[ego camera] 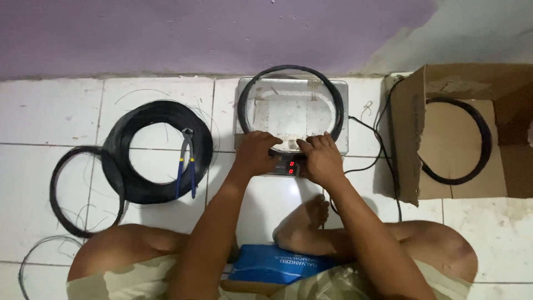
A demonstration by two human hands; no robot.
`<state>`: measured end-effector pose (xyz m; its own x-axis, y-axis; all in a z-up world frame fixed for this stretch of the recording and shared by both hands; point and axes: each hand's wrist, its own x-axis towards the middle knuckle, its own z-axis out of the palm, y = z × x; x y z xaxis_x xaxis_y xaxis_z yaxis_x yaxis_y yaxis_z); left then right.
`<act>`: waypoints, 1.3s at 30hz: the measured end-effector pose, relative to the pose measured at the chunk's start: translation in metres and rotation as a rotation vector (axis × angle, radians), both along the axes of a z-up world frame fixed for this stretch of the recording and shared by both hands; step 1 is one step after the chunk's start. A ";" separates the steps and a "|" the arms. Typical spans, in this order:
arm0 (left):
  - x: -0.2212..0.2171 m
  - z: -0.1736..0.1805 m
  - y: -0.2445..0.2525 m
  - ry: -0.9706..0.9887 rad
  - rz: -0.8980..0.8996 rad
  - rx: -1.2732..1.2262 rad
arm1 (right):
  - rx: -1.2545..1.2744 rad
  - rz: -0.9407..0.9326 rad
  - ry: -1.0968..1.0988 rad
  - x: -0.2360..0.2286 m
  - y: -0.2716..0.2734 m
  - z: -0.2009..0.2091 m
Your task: Removing ties from wire coils, cutting them, and weighing them on a digital scale.
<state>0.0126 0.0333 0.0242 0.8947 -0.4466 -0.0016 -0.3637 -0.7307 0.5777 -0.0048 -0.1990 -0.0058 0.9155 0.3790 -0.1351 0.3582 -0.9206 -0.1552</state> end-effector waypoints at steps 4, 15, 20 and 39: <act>-0.009 -0.025 0.004 -0.020 0.000 -0.005 | -0.017 0.024 0.033 -0.003 0.003 0.000; -0.015 -0.072 0.005 -0.134 -0.047 0.254 | 0.007 0.052 -0.191 -0.012 -0.007 -0.046; -0.012 -0.068 0.005 -0.183 -0.025 0.189 | 0.023 0.096 -0.209 -0.005 -0.006 -0.049; -0.008 -0.074 -0.002 -0.051 -0.221 0.207 | 0.081 0.177 -0.188 -0.011 -0.002 -0.011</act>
<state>0.0045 0.0315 -0.0500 0.7773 -0.6251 -0.0707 -0.5515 -0.7311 0.4017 -0.0162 -0.2014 -0.0166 0.8402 0.5380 0.0682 0.5420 -0.8283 -0.1419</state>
